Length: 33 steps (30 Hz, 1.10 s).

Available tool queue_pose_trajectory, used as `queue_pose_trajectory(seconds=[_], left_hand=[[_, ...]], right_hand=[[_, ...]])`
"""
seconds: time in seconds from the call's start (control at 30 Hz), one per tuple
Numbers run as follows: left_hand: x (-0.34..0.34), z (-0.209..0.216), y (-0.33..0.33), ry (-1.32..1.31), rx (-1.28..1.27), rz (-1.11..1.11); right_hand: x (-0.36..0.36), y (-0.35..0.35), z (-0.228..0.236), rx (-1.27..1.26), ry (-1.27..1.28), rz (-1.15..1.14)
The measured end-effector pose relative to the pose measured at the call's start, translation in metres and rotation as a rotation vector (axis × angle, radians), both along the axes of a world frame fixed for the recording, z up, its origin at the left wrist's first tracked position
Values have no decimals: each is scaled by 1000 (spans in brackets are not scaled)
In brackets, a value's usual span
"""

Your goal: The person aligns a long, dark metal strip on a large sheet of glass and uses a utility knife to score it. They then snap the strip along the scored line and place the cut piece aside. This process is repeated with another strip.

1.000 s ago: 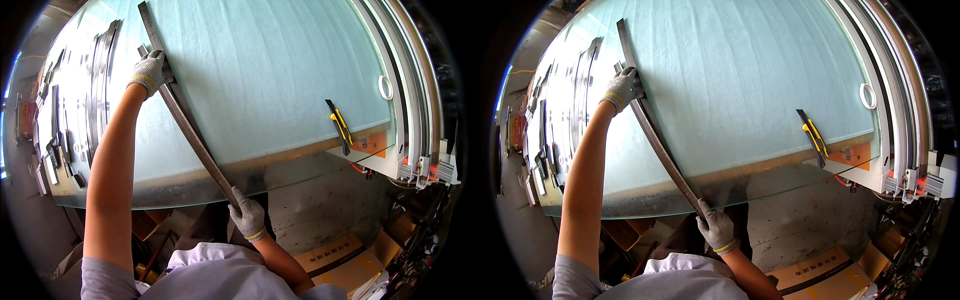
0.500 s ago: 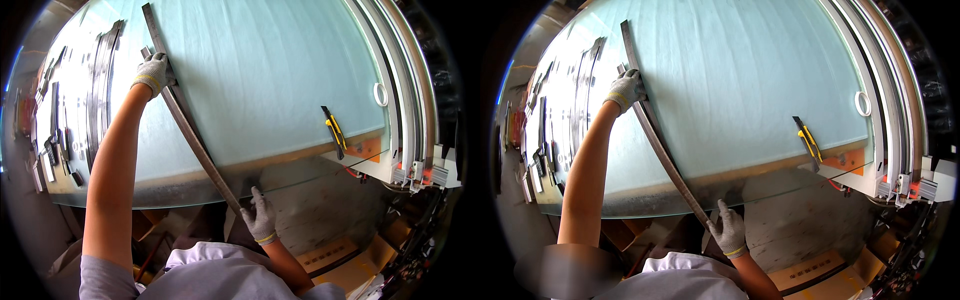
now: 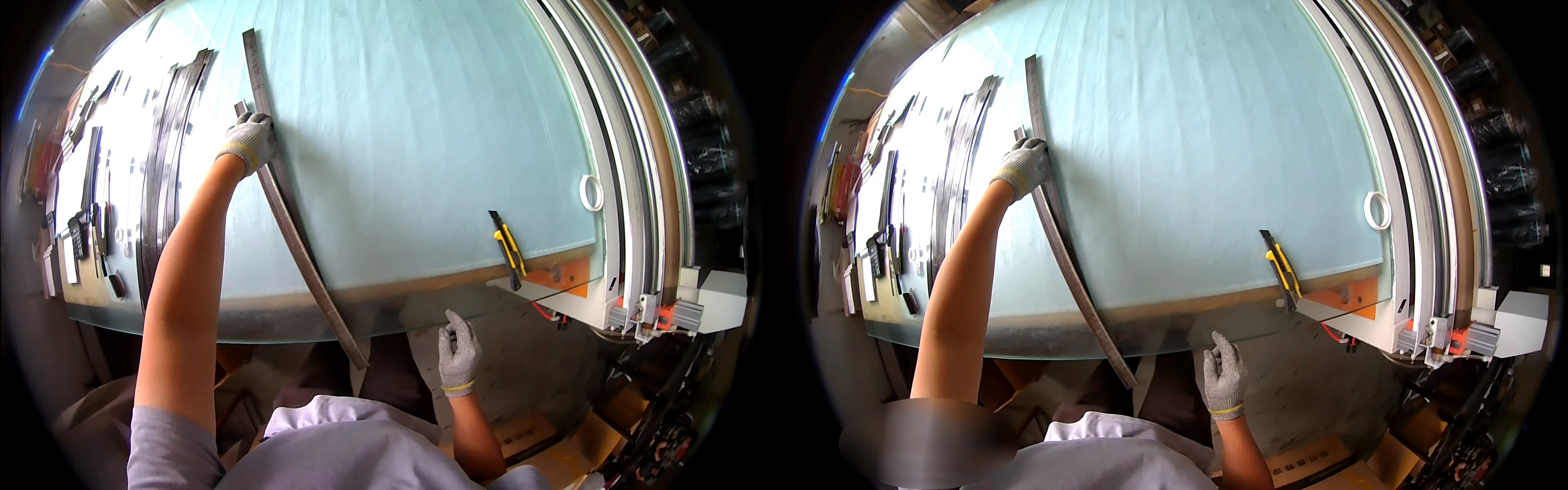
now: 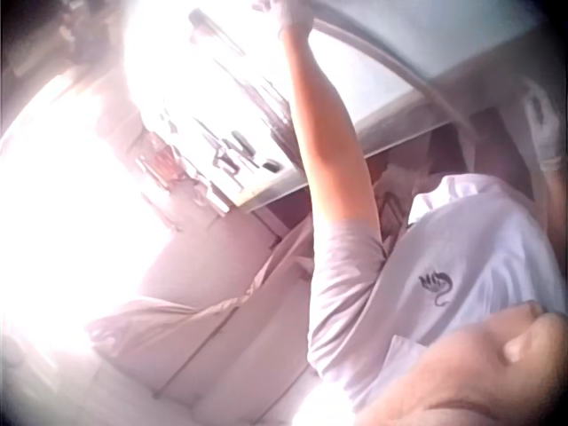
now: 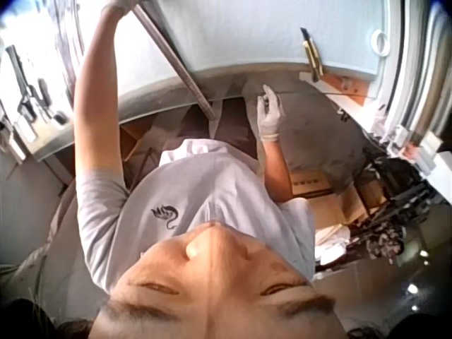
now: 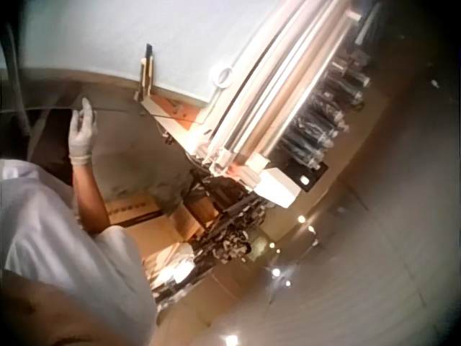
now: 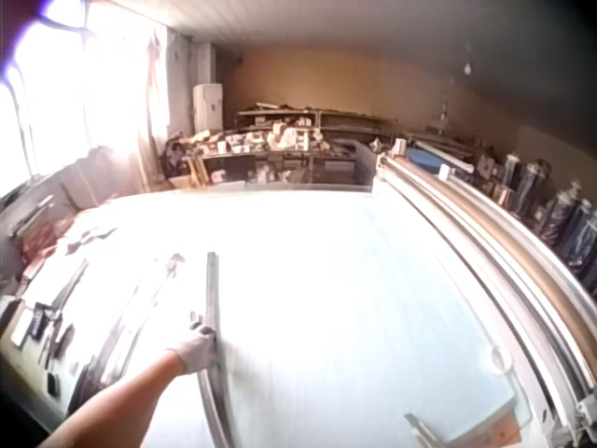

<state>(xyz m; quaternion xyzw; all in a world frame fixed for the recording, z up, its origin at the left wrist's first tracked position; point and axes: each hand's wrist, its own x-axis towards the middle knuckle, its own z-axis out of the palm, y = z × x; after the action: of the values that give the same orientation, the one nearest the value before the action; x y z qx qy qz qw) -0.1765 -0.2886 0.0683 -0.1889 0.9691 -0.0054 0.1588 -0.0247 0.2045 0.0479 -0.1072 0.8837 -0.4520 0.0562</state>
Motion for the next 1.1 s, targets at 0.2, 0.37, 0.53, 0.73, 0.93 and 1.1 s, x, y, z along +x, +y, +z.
queue_pose_trajectory(seconds=[0.2, 0.37, 0.53, 0.73, 0.93, 1.1], left_hand=[[4, -30, -12, 144, -5, 30], [3, -33, -12, 167, -21, 99], [0, 0, 26, 149, -98, 239], [49, -10, 42, 593, 75, 259], [142, -30, 85, 674, 213, 300], [199, -31, 106, 560, 320, 315]], right_hand=[[-42, 28, 6, 63, 30, -1], [-80, 55, 8, 100, 105, 6], [-115, 72, 13, 266, 153, -67], [-154, 91, -13, 449, 188, -49], [-163, 76, -23, 611, 124, -13], [-162, 49, -13, 727, 86, -73]])
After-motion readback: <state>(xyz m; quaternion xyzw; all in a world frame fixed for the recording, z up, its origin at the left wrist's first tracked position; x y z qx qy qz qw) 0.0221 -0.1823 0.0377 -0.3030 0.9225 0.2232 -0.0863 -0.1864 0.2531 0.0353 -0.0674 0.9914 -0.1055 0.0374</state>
